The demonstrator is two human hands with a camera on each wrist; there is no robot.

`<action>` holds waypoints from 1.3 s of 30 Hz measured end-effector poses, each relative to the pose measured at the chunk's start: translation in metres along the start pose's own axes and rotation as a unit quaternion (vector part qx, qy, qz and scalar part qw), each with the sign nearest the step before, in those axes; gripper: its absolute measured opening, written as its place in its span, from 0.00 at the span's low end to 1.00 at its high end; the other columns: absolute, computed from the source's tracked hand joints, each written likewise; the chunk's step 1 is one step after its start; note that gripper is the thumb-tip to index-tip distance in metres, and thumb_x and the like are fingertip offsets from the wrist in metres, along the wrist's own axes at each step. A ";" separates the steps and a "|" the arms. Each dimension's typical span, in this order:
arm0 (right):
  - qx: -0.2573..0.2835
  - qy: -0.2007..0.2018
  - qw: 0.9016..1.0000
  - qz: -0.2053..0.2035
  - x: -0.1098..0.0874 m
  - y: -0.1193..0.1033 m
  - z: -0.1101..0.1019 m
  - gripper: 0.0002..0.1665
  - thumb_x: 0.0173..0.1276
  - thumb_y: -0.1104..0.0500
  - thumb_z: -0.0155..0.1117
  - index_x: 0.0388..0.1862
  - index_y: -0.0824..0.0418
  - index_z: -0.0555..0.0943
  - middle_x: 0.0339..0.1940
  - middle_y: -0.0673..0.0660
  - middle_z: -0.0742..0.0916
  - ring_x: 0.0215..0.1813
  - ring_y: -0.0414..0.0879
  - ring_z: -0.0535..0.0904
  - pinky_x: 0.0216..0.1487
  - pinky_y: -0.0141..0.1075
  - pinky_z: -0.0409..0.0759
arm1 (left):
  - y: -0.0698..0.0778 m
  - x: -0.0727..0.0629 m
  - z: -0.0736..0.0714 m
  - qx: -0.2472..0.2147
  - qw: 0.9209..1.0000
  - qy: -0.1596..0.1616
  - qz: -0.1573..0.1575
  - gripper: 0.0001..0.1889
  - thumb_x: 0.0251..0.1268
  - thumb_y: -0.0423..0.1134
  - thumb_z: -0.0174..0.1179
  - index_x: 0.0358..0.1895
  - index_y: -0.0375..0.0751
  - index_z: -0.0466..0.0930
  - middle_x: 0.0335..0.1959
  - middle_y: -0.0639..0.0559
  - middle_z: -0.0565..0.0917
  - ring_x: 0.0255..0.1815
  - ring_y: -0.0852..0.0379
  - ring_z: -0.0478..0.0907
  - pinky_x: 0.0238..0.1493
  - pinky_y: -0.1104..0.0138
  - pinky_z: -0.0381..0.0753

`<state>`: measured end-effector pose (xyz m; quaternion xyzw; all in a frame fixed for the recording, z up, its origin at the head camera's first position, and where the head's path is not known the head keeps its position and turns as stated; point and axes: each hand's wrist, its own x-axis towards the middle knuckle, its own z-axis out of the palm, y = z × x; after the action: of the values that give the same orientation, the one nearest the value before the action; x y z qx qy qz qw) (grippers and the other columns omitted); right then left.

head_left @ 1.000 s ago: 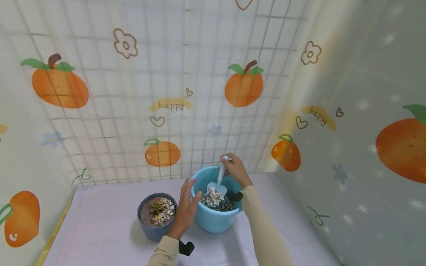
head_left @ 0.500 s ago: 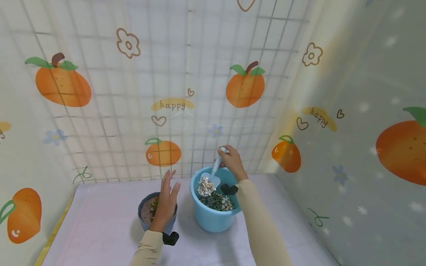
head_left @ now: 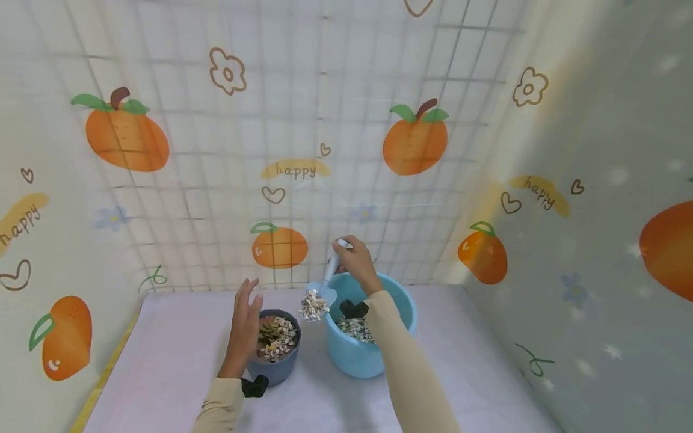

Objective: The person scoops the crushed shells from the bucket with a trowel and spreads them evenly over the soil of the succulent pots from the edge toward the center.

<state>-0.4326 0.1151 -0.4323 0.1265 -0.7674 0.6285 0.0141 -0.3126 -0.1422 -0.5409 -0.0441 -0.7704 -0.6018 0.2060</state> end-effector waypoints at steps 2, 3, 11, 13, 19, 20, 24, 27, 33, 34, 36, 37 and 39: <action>0.000 -0.008 1.000 0.002 0.001 0.002 0.008 0.20 0.83 0.52 0.60 0.63 0.63 0.78 0.41 0.67 0.88 0.36 0.64 0.88 0.43 0.58 0.86 | -0.006 -0.002 -0.007 0.005 1.000 0.004 -0.008 0.30 0.86 0.59 0.39 0.81 0.49 0.60 0.85 0.46 0.47 0.83 0.40 0.46 0.75 0.36 0.52; -0.001 -0.011 1.000 0.003 0.002 0.003 0.012 0.20 0.82 0.52 0.60 0.63 0.63 0.77 0.40 0.66 0.89 0.36 0.64 0.88 0.43 0.58 0.86 | -0.010 -0.004 -0.010 0.007 1.000 0.005 -0.012 0.30 0.87 0.58 0.39 0.82 0.48 0.60 0.85 0.46 0.47 0.83 0.40 0.46 0.75 0.36 0.51; 0.000 -0.039 0.999 0.029 -0.002 0.012 0.036 0.25 0.81 0.48 0.62 0.65 0.63 0.76 0.42 0.67 0.89 0.38 0.66 0.88 0.38 0.48 0.88 | -0.035 -0.016 -0.017 0.004 0.999 0.011 -0.040 0.31 0.87 0.58 0.38 0.80 0.41 0.62 0.84 0.40 0.50 0.83 0.37 0.46 0.75 0.35 0.50; 0.010 -0.045 0.998 0.035 -0.003 0.017 0.040 0.25 0.81 0.48 0.62 0.65 0.64 0.76 0.42 0.68 0.88 0.38 0.67 0.88 0.38 0.48 0.88 | -0.042 -0.020 -0.016 0.002 0.999 0.010 -0.050 0.31 0.87 0.58 0.38 0.79 0.41 0.64 0.82 0.39 0.55 0.82 0.38 0.51 0.75 0.37 0.52; 0.022 -0.054 0.997 0.044 -0.005 0.032 0.048 0.23 0.81 0.49 0.62 0.63 0.64 0.76 0.39 0.64 0.89 0.34 0.59 0.88 0.41 0.51 0.88 | -0.057 -0.029 -0.013 -0.024 0.998 0.000 -0.065 0.27 0.90 0.52 0.36 0.70 0.35 0.72 0.71 0.38 0.72 0.76 0.39 0.62 0.74 0.42 0.56; 0.021 -0.052 0.998 0.041 -0.005 0.033 0.048 0.23 0.81 0.49 0.62 0.63 0.64 0.76 0.38 0.63 0.89 0.34 0.58 0.88 0.41 0.51 0.88 | -0.059 -0.029 -0.013 -0.033 0.997 -0.001 -0.065 0.26 0.90 0.50 0.35 0.68 0.35 0.73 0.70 0.38 0.74 0.76 0.39 0.62 0.74 0.42 0.55; 0.019 -0.042 0.999 0.024 -0.005 0.034 0.049 0.22 0.81 0.48 0.62 0.61 0.63 0.77 0.39 0.63 0.89 0.37 0.62 0.88 0.41 0.51 0.88 | -0.066 -0.026 -0.013 -0.076 0.995 -0.005 -0.064 0.21 0.90 0.41 0.35 0.66 0.33 0.75 0.69 0.38 0.75 0.78 0.42 0.61 0.76 0.48 0.54; 0.018 -0.043 0.999 0.012 -0.004 0.035 0.049 0.23 0.81 0.47 0.63 0.62 0.63 0.77 0.39 0.63 0.89 0.39 0.64 0.88 0.41 0.50 0.88 | -0.070 -0.024 -0.012 -0.104 0.993 -0.005 -0.063 0.20 0.89 0.36 0.35 0.67 0.31 0.74 0.69 0.37 0.73 0.78 0.44 0.60 0.74 0.58 0.56; -0.005 -0.071 0.997 -0.008 -0.005 0.038 0.049 0.23 0.81 0.50 0.63 0.64 0.64 0.76 0.40 0.63 0.89 0.34 0.57 0.89 0.40 0.48 0.88 | -0.073 -0.029 -0.008 -0.117 0.992 0.004 -0.056 0.20 0.89 0.35 0.35 0.67 0.28 0.72 0.68 0.35 0.73 0.75 0.46 0.62 0.67 0.71 0.58; -0.010 -0.074 0.997 -0.013 -0.006 0.037 0.049 0.23 0.81 0.50 0.62 0.65 0.64 0.76 0.41 0.63 0.89 0.34 0.56 0.89 0.40 0.48 0.88 | -0.074 -0.029 -0.008 -0.117 0.992 0.005 -0.050 0.20 0.89 0.35 0.35 0.67 0.28 0.72 0.68 0.34 0.73 0.75 0.47 0.62 0.67 0.72 0.58; -0.016 -0.078 0.997 -0.023 -0.006 0.037 0.050 0.24 0.81 0.50 0.63 0.65 0.65 0.75 0.42 0.65 0.89 0.34 0.55 0.89 0.42 0.51 0.88 | -0.074 -0.030 -0.007 -0.119 0.992 0.007 -0.041 0.21 0.89 0.36 0.34 0.67 0.27 0.72 0.68 0.34 0.73 0.75 0.48 0.62 0.67 0.73 0.57; -0.016 -0.079 0.996 -0.026 -0.006 0.037 0.051 0.24 0.81 0.50 0.62 0.66 0.65 0.75 0.43 0.65 0.89 0.34 0.56 0.89 0.43 0.53 0.87 | -0.074 -0.029 -0.007 -0.121 0.992 0.010 -0.039 0.21 0.89 0.36 0.34 0.67 0.27 0.72 0.68 0.34 0.73 0.75 0.48 0.62 0.67 0.74 0.57; -0.017 -0.081 0.996 -0.030 -0.006 0.036 0.052 0.24 0.82 0.50 0.62 0.65 0.65 0.75 0.44 0.66 0.89 0.34 0.56 0.89 0.45 0.55 0.87 | -0.073 -0.029 -0.008 -0.120 0.992 0.013 -0.035 0.21 0.89 0.36 0.34 0.67 0.27 0.72 0.68 0.34 0.72 0.75 0.47 0.61 0.67 0.74 0.57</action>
<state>-0.4277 0.0718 -0.4792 0.1995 -0.7727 0.6020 -0.0274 -0.3068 -0.1638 -0.6165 -0.0337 -0.6912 -0.6970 0.1878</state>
